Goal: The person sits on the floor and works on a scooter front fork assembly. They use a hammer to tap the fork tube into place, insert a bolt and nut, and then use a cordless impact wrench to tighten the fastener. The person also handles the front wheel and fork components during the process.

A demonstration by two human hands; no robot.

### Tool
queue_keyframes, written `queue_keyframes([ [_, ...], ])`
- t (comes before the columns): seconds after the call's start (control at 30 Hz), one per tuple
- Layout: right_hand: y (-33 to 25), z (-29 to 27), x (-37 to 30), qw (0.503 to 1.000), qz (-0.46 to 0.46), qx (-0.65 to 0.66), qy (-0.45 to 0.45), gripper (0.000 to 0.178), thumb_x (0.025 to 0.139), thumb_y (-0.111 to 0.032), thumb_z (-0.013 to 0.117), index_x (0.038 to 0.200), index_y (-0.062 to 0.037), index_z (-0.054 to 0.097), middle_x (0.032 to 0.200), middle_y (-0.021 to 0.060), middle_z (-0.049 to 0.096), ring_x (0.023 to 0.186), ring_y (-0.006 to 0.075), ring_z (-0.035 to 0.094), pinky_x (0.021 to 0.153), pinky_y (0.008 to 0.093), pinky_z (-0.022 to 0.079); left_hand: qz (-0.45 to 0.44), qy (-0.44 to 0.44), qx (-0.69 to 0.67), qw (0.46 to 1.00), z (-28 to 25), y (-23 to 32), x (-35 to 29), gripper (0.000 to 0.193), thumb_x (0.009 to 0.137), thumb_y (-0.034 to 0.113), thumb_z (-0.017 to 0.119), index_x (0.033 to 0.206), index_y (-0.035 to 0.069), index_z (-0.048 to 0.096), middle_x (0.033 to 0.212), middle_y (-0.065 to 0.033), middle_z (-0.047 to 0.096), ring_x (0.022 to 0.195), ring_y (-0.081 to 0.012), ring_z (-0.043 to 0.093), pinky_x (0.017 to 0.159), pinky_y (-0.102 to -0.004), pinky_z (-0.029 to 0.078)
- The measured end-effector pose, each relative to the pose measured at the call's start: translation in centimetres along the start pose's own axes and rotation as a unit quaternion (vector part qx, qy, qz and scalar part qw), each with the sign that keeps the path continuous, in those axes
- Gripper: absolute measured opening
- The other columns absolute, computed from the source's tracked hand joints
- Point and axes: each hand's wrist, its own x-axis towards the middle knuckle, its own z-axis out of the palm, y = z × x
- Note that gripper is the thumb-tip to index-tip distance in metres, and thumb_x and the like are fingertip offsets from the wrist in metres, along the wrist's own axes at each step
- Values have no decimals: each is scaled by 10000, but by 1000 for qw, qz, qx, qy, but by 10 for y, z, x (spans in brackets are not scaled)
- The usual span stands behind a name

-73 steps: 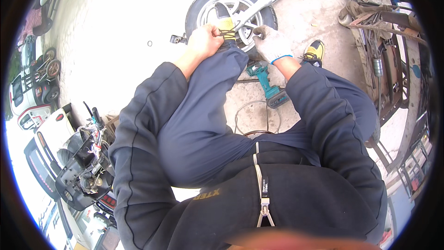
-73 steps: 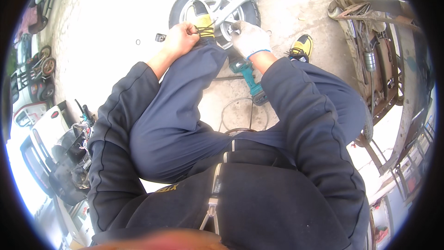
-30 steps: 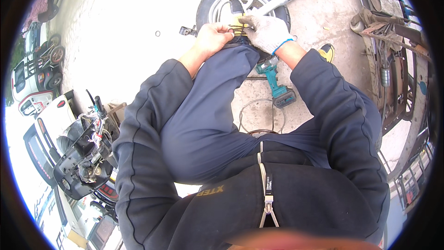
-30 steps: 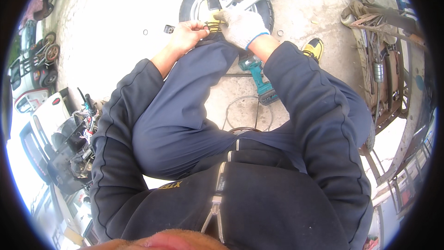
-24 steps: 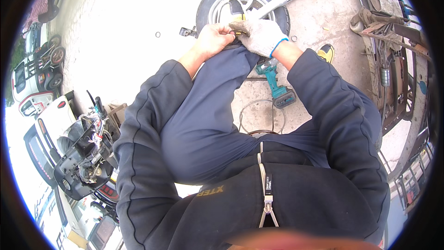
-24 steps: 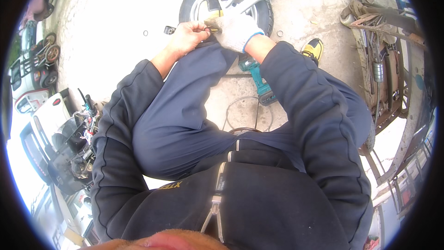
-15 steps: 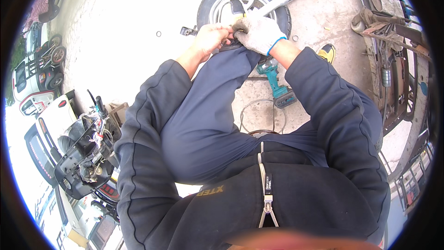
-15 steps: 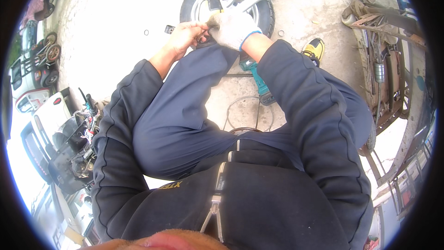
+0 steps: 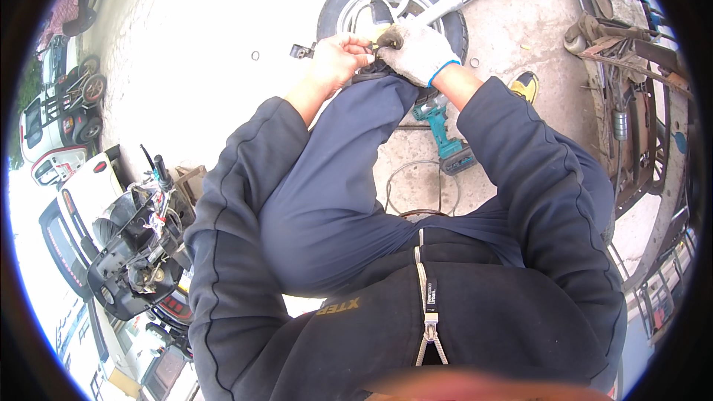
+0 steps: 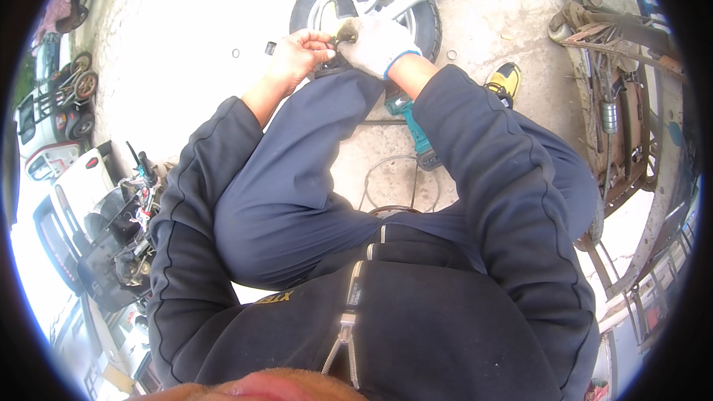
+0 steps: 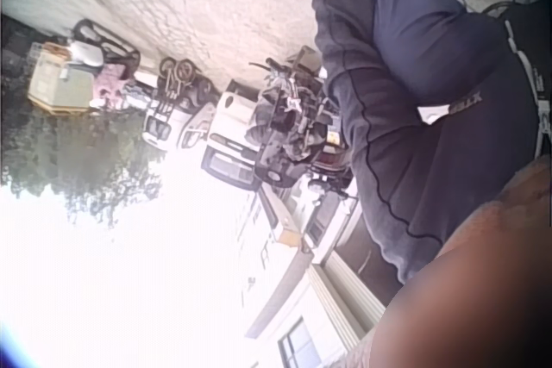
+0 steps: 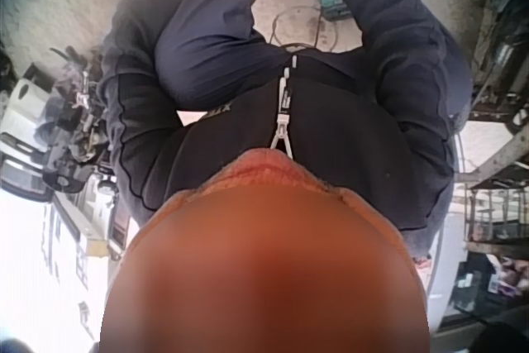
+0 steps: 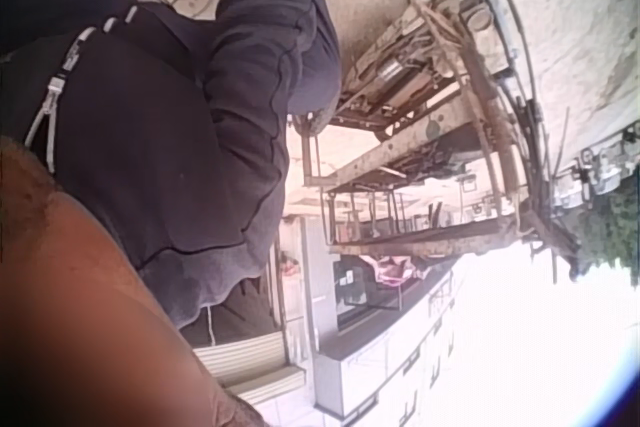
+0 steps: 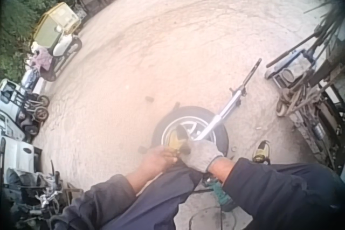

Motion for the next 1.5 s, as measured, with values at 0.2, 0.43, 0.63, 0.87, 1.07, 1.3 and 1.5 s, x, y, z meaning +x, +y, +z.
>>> queue_keyframes([
  [0.2, -1, -4, -1, 1000, 8, -5, -14, 335, 896, -306, 615, 1163, -168, 761, 1133, 129, 754, 1094, 329, 701, 953, 420, 540, -70, -14, -180, 981, -5, 2, -2, 305, 912, 31, 716, 1210, -5, 665, 1025, -86, 737, 779, -115, 689, 573, -223, 492],
  [0.43, 1, -1, -1, 1000, 6, -5, -10, 340, 898, -311, 613, 1174, -180, 762, 1138, 120, 756, 1101, 326, 700, 962, 416, 540, -65, 0, 3, 998, 0, 2, -4, 328, 869, 96, 790, 1169, -4, 707, 942, -53, 746, 727, -100, 671, 601, -234, 510],
  [0.63, 3, 0, 1, 1000, -5, -10, -11, 340, 892, -315, 618, 1167, -177, 763, 1125, 123, 757, 1090, 332, 700, 957, 422, 539, 13, -4, 168, 986, 6, 3, -4, 337, 840, 172, 845, 1106, -15, 757, 931, -64, 770, 781, -90, 684, 707, -262, 559],
  [0.87, 5, 1, 3, 999, -37, -3, -18, 353, 891, -344, 610, 1160, -170, 758, 1112, 142, 753, 1078, 347, 699, 945, 436, 536, 86, 4, 293, 952, 13, 8, -3, 389, 819, 135, 823, 1161, -32, 745, 912, -104, 783, 783, -130, 693, 764, -289, 563],
  [1.07, 9, 4, 6, 999, -37, -11, -21, 355, 893, -360, 611, 1157, -177, 761, 1110, 158, 749, 1075, 354, 699, 943, 440, 537, 89, 40, 231, 968, 15, 1, -1, 307, 822, 67, 788, 1110, -28, 747, 866, -67, 749, 742, -122, 670, 720, -290, 550],
  [1.3, 13, 10, 6, 999, -42, 6, -11, 345, 908, -367, 603, 1141, -176, 771, 1106, 164, 748, 1063, 355, 699, 939, 444, 537, -23, 30, 132, 991, 11, -5, 4, 211, 830, 58, 793, 1025, -12, 750, 824, -42, 723, 717, -96, 634, 652, -261, 515],
  [1.5, 10, 8, 7, 999, -50, -7, -14, 341, 912, -362, 596, 1144, -175, 764, 1103, 156, 748, 1059, 352, 700, 932, 446, 539, 46, 38, 191, 980, 13, 0, 1, 178, 805, 22, 780, 979, 16, 744, 844, -26, 716, 750, -70, 610, 671, -247, 498],
])
